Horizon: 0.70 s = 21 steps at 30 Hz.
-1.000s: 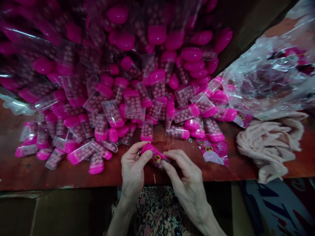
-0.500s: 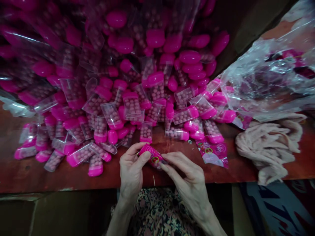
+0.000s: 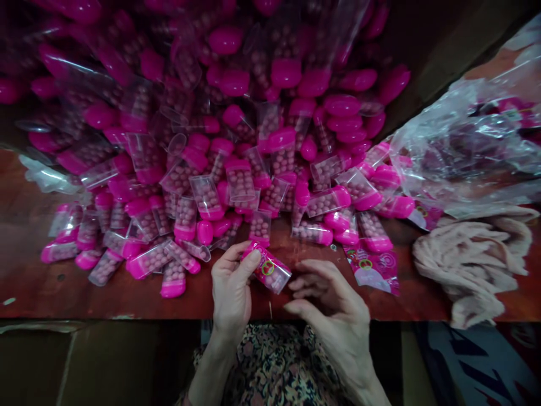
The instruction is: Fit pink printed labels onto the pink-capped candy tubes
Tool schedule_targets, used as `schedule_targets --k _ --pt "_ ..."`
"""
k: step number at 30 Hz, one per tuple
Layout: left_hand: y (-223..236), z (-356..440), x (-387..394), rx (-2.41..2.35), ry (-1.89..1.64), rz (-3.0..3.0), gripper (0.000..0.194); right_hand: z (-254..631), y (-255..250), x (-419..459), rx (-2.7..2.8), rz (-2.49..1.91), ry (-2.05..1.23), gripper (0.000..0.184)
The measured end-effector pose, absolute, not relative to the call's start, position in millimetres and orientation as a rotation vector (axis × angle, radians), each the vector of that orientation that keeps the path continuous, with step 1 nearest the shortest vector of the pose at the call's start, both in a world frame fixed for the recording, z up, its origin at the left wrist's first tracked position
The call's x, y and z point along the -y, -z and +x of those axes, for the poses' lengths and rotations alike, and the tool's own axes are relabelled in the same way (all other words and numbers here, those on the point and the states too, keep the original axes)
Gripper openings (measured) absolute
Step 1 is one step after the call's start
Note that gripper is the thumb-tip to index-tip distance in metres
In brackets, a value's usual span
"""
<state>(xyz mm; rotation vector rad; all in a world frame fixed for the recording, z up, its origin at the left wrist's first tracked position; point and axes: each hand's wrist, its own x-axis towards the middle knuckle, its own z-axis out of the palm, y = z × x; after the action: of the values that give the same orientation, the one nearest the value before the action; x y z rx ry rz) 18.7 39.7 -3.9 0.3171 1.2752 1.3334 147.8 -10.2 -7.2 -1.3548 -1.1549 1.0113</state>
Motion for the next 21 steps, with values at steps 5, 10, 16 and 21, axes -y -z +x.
schedule_targets --k 5,10,16,21 --pt "6 19 -37 -1.313 -1.294 0.409 0.017 138 9 9 1.300 -1.346 -0.981 0.032" --pt "7 20 -36 -1.307 -1.279 0.426 0.016 139 10 10 1.305 -1.376 -0.958 0.026" --pt "7 20 -39 -1.328 -1.323 0.393 0.018 146 10 17 1.269 -1.402 -0.955 0.025" --pt "9 20 -37 -1.359 -1.296 0.473 0.016 132 7 12 1.290 -1.390 -1.014 0.035"
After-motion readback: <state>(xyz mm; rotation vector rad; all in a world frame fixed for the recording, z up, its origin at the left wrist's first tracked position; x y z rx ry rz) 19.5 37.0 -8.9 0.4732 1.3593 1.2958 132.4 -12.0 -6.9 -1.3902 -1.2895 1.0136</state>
